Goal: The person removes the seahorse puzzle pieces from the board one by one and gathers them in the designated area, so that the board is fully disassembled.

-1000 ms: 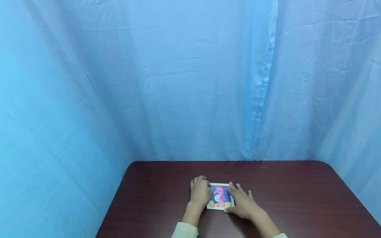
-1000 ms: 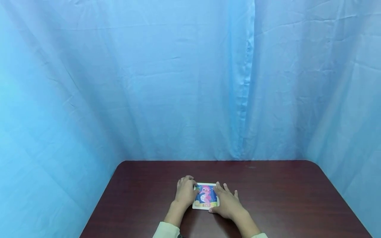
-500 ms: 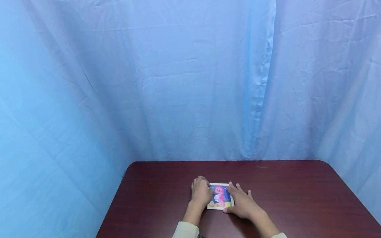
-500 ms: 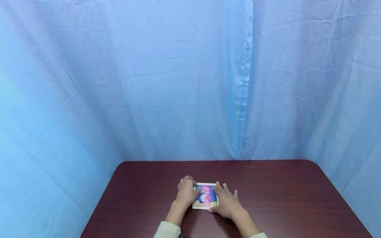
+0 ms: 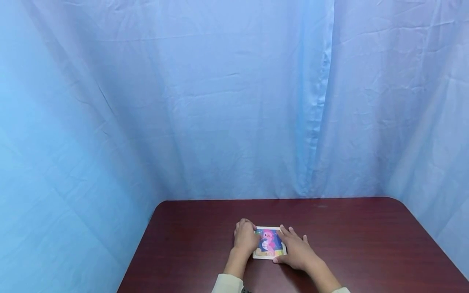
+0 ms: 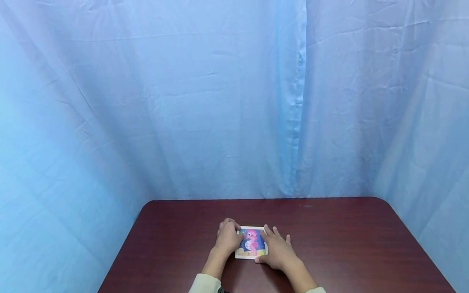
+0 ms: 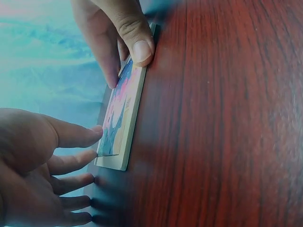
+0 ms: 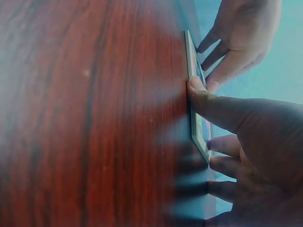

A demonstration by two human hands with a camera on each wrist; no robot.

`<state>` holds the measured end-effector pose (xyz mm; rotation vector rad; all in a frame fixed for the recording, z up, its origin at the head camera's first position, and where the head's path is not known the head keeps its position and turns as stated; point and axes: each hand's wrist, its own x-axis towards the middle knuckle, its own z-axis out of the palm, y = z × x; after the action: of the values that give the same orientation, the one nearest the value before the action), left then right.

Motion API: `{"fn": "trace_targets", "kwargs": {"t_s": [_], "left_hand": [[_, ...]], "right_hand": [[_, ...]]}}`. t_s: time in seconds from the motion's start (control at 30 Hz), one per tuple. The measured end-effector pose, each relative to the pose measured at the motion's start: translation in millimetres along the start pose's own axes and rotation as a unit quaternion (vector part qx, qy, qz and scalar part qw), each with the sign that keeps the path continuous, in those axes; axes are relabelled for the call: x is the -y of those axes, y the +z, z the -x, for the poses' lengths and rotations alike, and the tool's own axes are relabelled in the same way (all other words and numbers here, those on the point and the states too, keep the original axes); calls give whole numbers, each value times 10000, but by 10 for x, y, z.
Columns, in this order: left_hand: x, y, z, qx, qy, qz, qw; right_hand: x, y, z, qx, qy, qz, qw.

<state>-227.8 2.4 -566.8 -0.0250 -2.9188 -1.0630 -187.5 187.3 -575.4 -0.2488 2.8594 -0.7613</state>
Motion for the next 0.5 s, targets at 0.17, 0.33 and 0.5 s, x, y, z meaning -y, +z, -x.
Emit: {"fn": "trace_targets", "kwargs": {"t_s": [0.17, 0.33, 0.5], "left_hand": [[-27, -22, 30, -68, -50, 2, 10000], [-54, -36, 62, -216, -97, -86, 9997], [-55, 25, 50, -412, -95, -239, 9988]], "right_hand": [[5, -7, 5, -14, 19, 32, 10000], [26, -17, -4, -56, 140, -1, 9999], [36, -26, -10, 3, 209, 36, 9998]]}}
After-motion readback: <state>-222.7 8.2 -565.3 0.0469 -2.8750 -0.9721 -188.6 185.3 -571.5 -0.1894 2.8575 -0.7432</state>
